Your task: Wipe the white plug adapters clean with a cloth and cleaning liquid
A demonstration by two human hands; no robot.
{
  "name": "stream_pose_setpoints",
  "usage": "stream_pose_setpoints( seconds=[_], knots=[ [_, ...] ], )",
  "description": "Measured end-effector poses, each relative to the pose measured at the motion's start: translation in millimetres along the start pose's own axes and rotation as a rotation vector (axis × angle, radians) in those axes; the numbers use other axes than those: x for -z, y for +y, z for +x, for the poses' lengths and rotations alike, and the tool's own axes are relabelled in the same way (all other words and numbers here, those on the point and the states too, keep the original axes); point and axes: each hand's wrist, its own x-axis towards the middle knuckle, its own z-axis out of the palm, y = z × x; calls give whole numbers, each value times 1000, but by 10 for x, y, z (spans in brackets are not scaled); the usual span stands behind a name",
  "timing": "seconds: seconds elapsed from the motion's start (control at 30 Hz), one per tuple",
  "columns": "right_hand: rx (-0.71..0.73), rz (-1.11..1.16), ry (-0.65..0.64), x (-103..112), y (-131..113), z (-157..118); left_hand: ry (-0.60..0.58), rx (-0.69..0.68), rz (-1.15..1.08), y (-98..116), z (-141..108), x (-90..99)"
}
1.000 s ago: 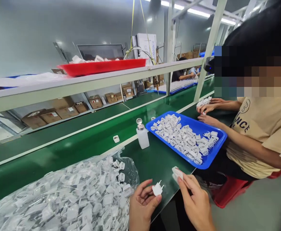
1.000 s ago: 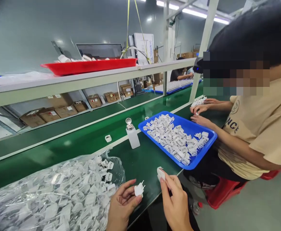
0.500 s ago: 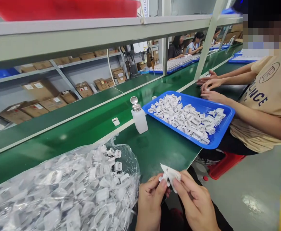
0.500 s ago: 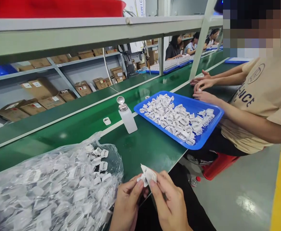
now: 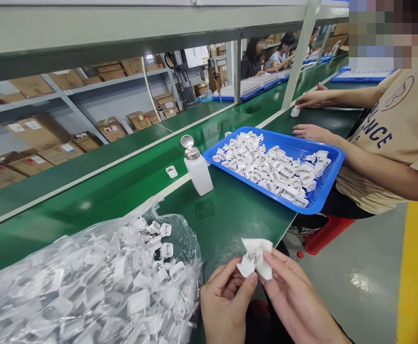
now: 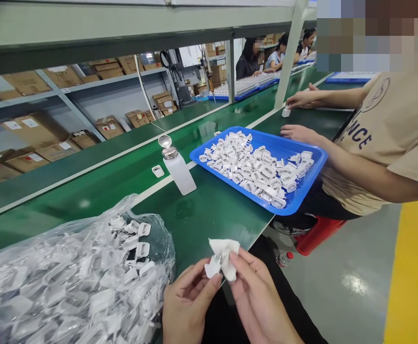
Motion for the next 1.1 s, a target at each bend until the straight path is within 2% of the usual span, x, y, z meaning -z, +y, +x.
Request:
stream_pose_setpoints(
  seconds=[0.07, 0.1, 0.2, 0.27, 0.37, 0.5, 0.57, 0.6, 0.7, 0.77, 0.87, 1.0, 1.07, 1.1],
  knots=[
    [125, -210, 5, 122, 1, 19, 52, -45, 55, -40, -10, -10],
    [225, -378, -34, 187, -2, 20, 68, -57, 76, -59, -11, -8],
    [575, -851, -264, 341, -24, -6, 93, -69, 103, -101, -6, 12],
    [695, -963, -366, 386, -37, -34, 103, -66, 94, -110, -4, 24],
    [595, -930, -309, 401, -39, -57, 101, -51, 53, -97, -9, 23],
    [515, -888, 59, 397, -21, -37, 101, -16, 44, -58, -25, 3],
    [511, -875, 175, 370, -4, -36, 71, -33, 57, -36, -33, -4],
    [511, -862, 163, 348, 11, -45, 43, -44, 64, -24, -36, -5],
    [513, -750, 3, 260, 84, -108, -74, -37, 61, 18, -34, 9],
    [454, -630, -53, 206, 140, -158, -132, -15, 44, 45, -24, 31],
    [289, -471, -68, 155, 161, -197, -150, 17, -7, 73, -16, 65],
    [48, -138, -123, 108, 31, -163, -193, 122, -176, 83, -58, 63],
    [39, 13, -98, 73, -61, -135, -234, 204, -273, 91, -97, 41],
    [67, 54, -39, 54, -104, -127, -253, 243, -311, 97, -116, 29]
  ],
)
